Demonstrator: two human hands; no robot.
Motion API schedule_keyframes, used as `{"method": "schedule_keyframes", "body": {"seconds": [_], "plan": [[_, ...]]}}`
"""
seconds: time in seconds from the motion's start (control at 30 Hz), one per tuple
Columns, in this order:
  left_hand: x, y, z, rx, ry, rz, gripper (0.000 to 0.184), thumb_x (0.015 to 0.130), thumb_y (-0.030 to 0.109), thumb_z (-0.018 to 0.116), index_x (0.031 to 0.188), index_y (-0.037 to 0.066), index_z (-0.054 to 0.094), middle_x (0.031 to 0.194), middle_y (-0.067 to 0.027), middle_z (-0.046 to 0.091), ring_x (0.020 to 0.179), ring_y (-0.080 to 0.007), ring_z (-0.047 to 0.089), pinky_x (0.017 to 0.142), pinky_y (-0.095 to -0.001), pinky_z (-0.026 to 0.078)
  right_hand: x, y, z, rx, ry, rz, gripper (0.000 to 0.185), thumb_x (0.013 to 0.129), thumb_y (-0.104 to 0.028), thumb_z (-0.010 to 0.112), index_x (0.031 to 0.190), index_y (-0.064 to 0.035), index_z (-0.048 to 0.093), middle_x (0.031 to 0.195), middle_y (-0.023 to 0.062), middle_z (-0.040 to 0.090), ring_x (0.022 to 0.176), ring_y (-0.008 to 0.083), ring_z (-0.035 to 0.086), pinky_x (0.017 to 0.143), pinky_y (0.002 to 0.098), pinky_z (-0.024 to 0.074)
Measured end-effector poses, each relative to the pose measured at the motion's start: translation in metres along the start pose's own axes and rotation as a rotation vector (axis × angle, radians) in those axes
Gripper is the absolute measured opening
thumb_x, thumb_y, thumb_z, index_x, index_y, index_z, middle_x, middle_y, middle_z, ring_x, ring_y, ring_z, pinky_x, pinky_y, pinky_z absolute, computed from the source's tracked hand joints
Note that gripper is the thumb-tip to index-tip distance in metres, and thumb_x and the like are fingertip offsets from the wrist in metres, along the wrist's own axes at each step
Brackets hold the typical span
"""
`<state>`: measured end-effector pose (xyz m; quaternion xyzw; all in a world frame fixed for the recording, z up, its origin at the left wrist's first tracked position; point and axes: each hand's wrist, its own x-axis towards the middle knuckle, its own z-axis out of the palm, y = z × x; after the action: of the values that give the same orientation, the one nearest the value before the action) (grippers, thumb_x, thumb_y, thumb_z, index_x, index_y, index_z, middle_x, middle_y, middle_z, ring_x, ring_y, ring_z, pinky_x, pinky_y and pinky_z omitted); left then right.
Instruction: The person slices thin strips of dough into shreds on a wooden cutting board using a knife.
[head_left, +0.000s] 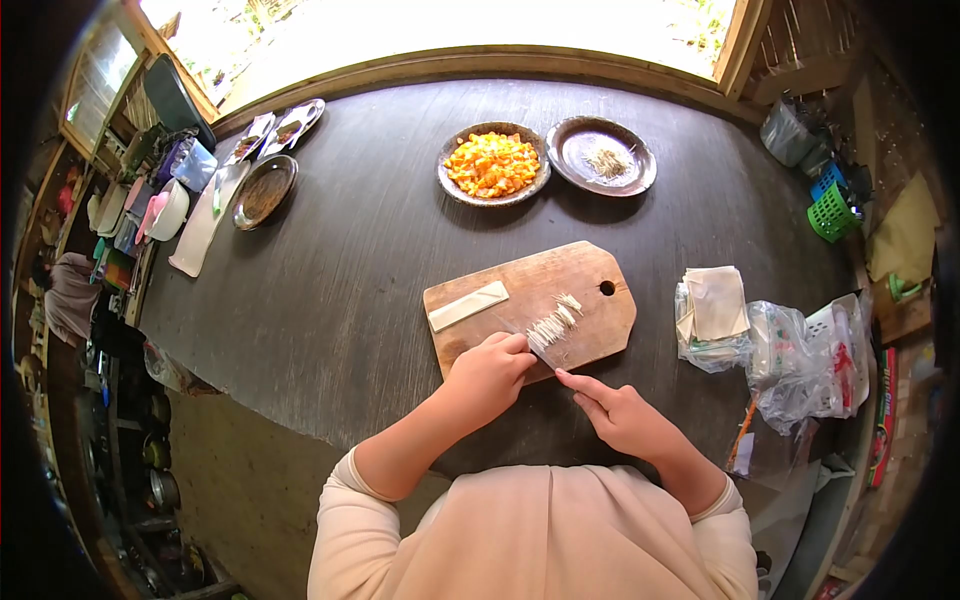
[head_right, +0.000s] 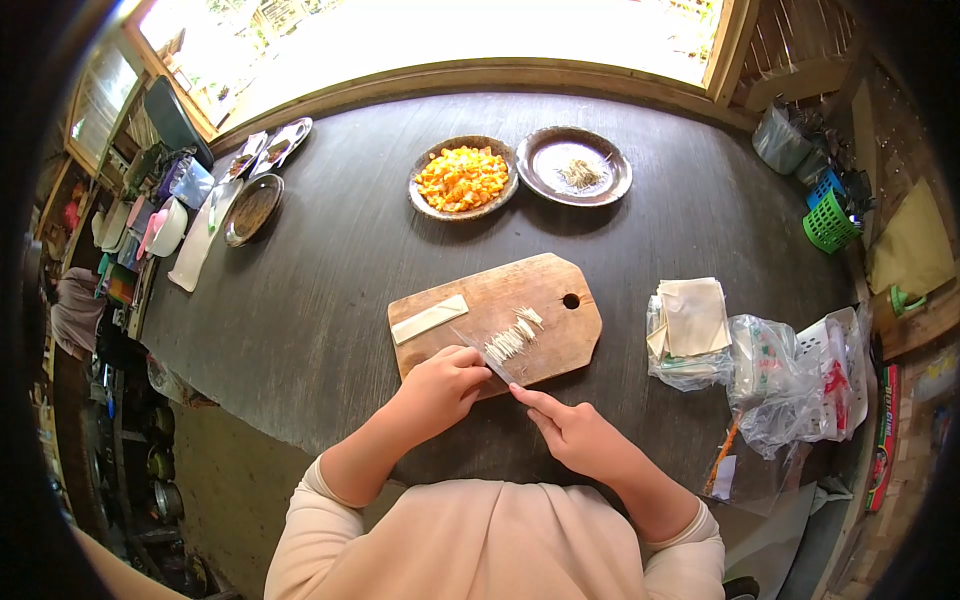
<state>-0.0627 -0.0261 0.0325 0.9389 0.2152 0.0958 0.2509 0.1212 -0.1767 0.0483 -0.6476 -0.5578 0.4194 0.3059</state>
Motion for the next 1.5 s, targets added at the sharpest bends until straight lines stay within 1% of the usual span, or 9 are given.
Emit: {"method": "schedule_keyframes", "body": {"seconds": [0.33,0.43,0.5,0.53,0.6,0.7,0.97,1.23,1.5], "plan": [[0.0,-0.001,0.001,-0.004,0.022,0.028,0.015,0.081,0.006,0.065,0.095,0.006,0.069,0.099,-0.0066,0.062,0.101,-0.028,0.06,0.085,-0.0378,0.053,0.004,0.007,0.009,-0.001,0.071,-0.085,0.041,0.099,-0.011,0.053,0.139,-0.0174,0.051,0.078,0.0241,0.064,0.065,0.0412,0.063,0.063,0.0408,0.0508],[0.0,0.004,0.0,-0.003,0.035,0.02,0.014,0.081,0.006,0.064,0.095,0.006,0.069,0.099,-0.0063,0.062,0.101,-0.0275,0.06,0.085,-0.0379,0.053,0.009,0.002,0.006,-0.001,0.043,-0.013,0.04,0.099,-0.011,0.051,0.139,-0.0156,0.052,0.083,0.0214,0.066,0.067,0.0356,0.065,0.069,0.0384,0.0518],[0.0,0.004,0.0,0.002,0.039,0.025,0.014,0.082,0.006,0.064,0.095,0.006,0.069,0.099,-0.006,0.063,0.101,-0.0273,0.06,0.085,-0.0376,0.053,0.011,0.004,0.004,0.088,0.025,-0.027,0.041,0.101,-0.013,0.047,0.142,-0.0176,0.05,0.067,0.0141,0.06,0.052,0.0216,0.055,0.058,0.0339,0.0499],[-0.001,0.003,0.001,0.007,0.044,0.021,0.014,0.082,0.006,0.064,0.095,0.006,0.069,0.1,-0.0056,0.063,0.102,-0.027,0.061,0.085,-0.0373,0.053,0.011,0.004,0.002,0.087,0.03,-0.03,0.041,0.101,-0.013,0.047,0.142,-0.0176,0.05,0.067,0.0141,0.06,0.052,0.0216,0.055,0.058,0.0339,0.0499],[-0.001,0.001,0.002,0.006,0.049,0.023,0.013,0.083,0.006,0.064,0.095,0.005,0.069,0.101,-0.0052,0.063,0.102,-0.0267,0.061,0.085,-0.0369,0.053,0.01,0.001,-0.006,0.326,-0.126,0.249,0.04,0.104,-0.018,0.044,0.143,-0.0192,0.049,0.057,0.0052,0.053,0.045,0.014,0.049,0.049,0.0292,0.0434],[-0.001,-0.001,0.002,-0.008,0.046,0.014,0.013,0.084,0.006,0.063,0.095,0.005,0.069,0.102,-0.0046,0.064,0.101,-0.0261,0.062,0.084,-0.0363,0.054,0.008,-0.005,-0.008,0.446,-0.12,0.288,0.041,0.104,-0.017,0.042,0.145,-0.0204,0.048,0.054,-0.002,0.041,0.045,0.006,0.041,0.045,0.0244,0.0394],[-0.001,-0.001,0.0,-0.029,0.075,0.01,0.013,0.086,0.008,0.064,0.097,0.006,0.07,0.101,-0.0039,0.064,0.098,-0.0253,0.062,0.083,-0.0361,0.054,0.007,-0.003,-0.013,0.458,-0.129,0.292,0.042,0.105,-0.017,0.039,0.146,-0.0182,0.045,0.059,-0.0003,0.046,0.049,0.0071,0.046,0.046,0.0227,0.0426],[0.003,-0.003,0.004,0.043,0.234,0.077,0.024,0.086,0.015,0.068,0.108,0.004,0.07,0.106,-0.0074,0.064,0.097,-0.0278,0.061,0.085,-0.0359,0.052,0.006,0.006,-0.017,0.451,-0.12,0.275,0.043,0.104,-0.02,0.042,0.147,-0.0188,0.044,0.062,0.0022,0.051,0.049,0.0085,0.05,0.047,0.0236,0.046],[0.005,-0.006,0.01,0.082,0.21,0.06,0.031,0.086,0.021,0.07,0.112,0.006,0.068,0.108,-0.0066,0.064,0.1,-0.0269,0.059,0.088,-0.0356,0.051,0.003,0.004,-0.018,0.479,-0.127,0.3,0.044,0.105,-0.02,0.041,0.149,-0.0182,0.04,0.064,0.0061,0.057,0.05,0.012,0.057,0.05,0.026,0.0521]]}}
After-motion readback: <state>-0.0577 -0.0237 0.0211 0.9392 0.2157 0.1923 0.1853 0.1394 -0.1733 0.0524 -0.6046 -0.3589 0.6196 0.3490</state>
